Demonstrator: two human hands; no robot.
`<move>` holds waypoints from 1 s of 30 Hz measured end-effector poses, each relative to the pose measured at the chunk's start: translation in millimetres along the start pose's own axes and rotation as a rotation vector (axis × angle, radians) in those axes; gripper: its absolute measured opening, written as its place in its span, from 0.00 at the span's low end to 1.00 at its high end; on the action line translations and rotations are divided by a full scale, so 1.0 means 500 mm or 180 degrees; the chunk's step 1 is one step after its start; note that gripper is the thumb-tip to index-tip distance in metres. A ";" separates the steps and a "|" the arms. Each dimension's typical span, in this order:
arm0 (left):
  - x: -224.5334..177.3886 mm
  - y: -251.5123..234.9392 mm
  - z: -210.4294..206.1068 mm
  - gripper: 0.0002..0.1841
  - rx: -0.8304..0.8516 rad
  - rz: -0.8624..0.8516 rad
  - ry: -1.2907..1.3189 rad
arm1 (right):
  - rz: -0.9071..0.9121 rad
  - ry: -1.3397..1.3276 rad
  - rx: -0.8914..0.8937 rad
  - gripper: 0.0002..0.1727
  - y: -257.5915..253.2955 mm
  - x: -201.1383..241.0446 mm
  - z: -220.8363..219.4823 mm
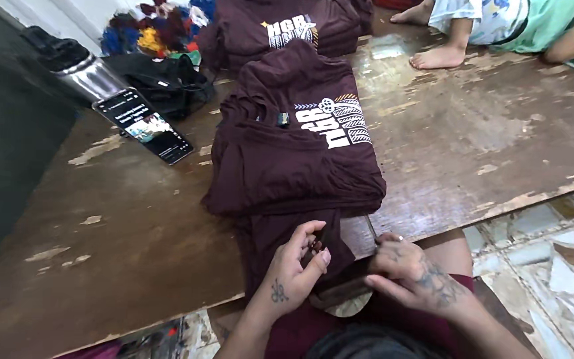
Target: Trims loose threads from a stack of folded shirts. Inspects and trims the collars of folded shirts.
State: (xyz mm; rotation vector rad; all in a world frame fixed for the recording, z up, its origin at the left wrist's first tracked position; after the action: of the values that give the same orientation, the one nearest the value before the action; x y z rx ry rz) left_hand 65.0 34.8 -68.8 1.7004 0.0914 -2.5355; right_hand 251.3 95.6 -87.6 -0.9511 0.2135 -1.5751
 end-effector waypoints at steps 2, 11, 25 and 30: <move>-0.001 -0.007 -0.005 0.24 0.0009 -0.0017 -0.0129 | -0.0181 0.0407 -0.0180 0.16 -0.031 -0.003 -0.023; -0.019 0.036 -0.007 0.19 0.0249 -0.0783 -0.1619 | -0.0003 -0.0297 -0.0293 0.14 -0.002 -0.024 -0.017; -0.017 0.016 -0.012 0.21 -0.0143 -0.0515 -0.1259 | -0.0211 0.0650 -0.0351 0.15 -0.026 -0.020 -0.051; -0.027 0.034 -0.018 0.20 0.0066 -0.0716 -0.1627 | -0.0045 -0.0423 -0.0506 0.12 0.011 -0.038 -0.007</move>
State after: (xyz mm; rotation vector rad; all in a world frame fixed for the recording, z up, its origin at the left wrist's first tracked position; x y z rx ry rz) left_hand 80.3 19.2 -59.9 1.0459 0.2299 -3.0559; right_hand 252.1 110.0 -101.8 -1.1790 0.2419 -1.5179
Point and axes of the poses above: each hand's wrist, its own y-axis away from the middle knuckle, its own z-axis out of the back of the hand, x = y × z, the point moved 6 cm from there along -y, towards the middle knuckle, and after that the axes turned 7 degrees about z, right-handed, at the moved point
